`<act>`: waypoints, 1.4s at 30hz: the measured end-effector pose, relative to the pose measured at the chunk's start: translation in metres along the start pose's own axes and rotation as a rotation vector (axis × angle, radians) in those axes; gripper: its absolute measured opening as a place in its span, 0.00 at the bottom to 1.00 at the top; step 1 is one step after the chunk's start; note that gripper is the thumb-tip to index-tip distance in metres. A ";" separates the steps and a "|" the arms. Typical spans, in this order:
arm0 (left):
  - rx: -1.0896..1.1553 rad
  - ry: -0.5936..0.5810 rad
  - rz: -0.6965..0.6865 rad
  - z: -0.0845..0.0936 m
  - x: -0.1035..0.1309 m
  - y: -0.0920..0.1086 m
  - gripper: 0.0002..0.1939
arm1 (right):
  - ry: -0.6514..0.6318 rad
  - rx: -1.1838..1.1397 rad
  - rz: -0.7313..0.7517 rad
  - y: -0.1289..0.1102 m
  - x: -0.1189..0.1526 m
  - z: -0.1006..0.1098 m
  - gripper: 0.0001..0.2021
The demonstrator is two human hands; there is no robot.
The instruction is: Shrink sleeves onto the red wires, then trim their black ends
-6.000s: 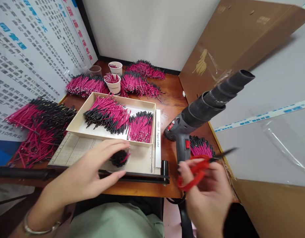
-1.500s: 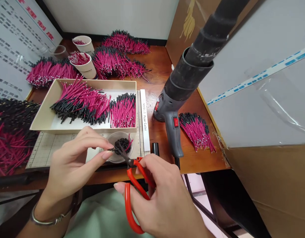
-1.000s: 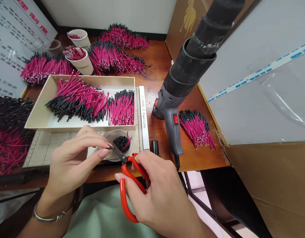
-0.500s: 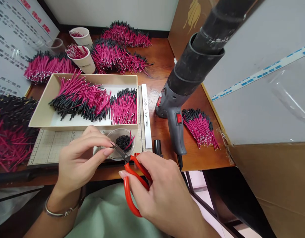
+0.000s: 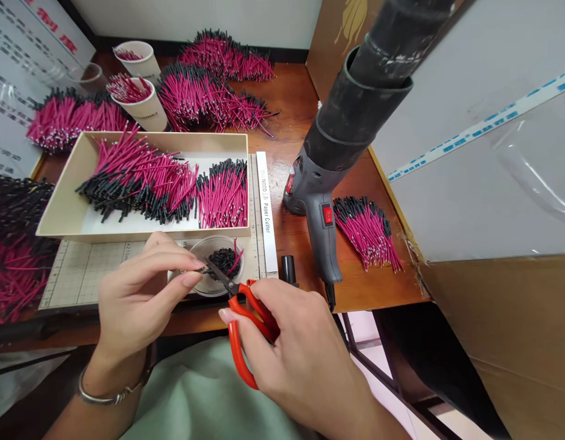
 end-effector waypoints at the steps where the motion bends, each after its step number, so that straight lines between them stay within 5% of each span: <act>1: 0.002 0.000 0.003 0.000 0.000 0.000 0.07 | 0.004 -0.006 0.000 0.000 0.000 0.000 0.19; 42: -0.036 0.022 -0.018 -0.001 -0.001 0.005 0.09 | -0.043 -0.090 -0.020 0.002 0.001 -0.001 0.19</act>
Point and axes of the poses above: each hand's wrist, its own x-axis away from the middle knuckle, its own z-axis out of the back of the hand, y = z × x, the point moved 4 cm from there along -x, towards the middle knuckle, and after that the axes turned 11 degrees about -y, right-handed, at the moved point
